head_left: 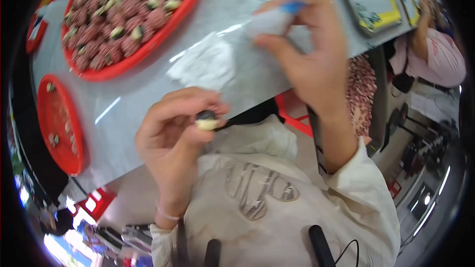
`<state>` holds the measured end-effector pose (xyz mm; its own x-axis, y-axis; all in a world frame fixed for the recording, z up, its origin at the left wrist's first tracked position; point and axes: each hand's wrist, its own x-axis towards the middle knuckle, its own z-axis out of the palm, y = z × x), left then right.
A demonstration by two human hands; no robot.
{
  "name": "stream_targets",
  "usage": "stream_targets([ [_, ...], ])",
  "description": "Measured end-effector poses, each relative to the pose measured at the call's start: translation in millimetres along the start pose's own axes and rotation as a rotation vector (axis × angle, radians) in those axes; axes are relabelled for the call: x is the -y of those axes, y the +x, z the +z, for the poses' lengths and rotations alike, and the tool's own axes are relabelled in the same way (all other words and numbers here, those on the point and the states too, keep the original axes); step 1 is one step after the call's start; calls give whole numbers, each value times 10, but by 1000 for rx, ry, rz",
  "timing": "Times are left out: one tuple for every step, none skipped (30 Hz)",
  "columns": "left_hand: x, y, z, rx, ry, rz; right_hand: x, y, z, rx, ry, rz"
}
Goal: The person assembles figurines by picking up heads from a tray, applying glue with a dispenser bottle, attaching body pieces to the heads by hand, and placing the completed figurines into a separate tray.
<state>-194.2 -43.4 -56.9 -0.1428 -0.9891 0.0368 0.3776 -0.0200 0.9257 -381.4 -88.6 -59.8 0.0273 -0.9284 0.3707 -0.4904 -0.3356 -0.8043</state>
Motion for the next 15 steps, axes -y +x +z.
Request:
stream_targets([
  [-5,-16,11,18,-21,0,-9,-21,26,-9,-26,2],
  [-19,-18,5,-8,-1,-18,-3,-31,51,-12,9,6],
  [-23,-14,4,-35,21,-36,-2,-35,25,-13,46,10],
  [3,-16,0,-41,31,-27,-20,-51,-51,-57,-19,-57],
  [-8,-20,-12,-37,19,-28,6,-76,-178,-105,-142,-37],
  [-22,-22,-30,-48,46,-19,31,-120,-341,-152,-261,-18],
  [-44,-15,-25,-55,71,-12,26,-187,-525,-282,-353,53],
  [-48,-9,-24,-60,67,-12,-19,-265,-675,-409,-432,121],
  [-53,-4,-23,-61,67,-9,-46,-331,-809,-527,-416,233],
  [-43,-4,-33,-59,68,-4,-85,-403,-898,-649,-398,344],
  [-40,8,-26,-55,63,-5,-153,-474,-967,-652,-404,344],
  [-34,21,-14,-34,44,-10,-253,-547,-1017,-630,-357,398],
  [-26,24,2,-24,34,-17,-362,-582,-1015,-599,-298,455],
  [-26,25,27,-30,38,-20,-443,-595,-973,-564,-383,346],
  [-29,24,60,-34,47,-37,-504,-582,-961,-559,-379,349],
])
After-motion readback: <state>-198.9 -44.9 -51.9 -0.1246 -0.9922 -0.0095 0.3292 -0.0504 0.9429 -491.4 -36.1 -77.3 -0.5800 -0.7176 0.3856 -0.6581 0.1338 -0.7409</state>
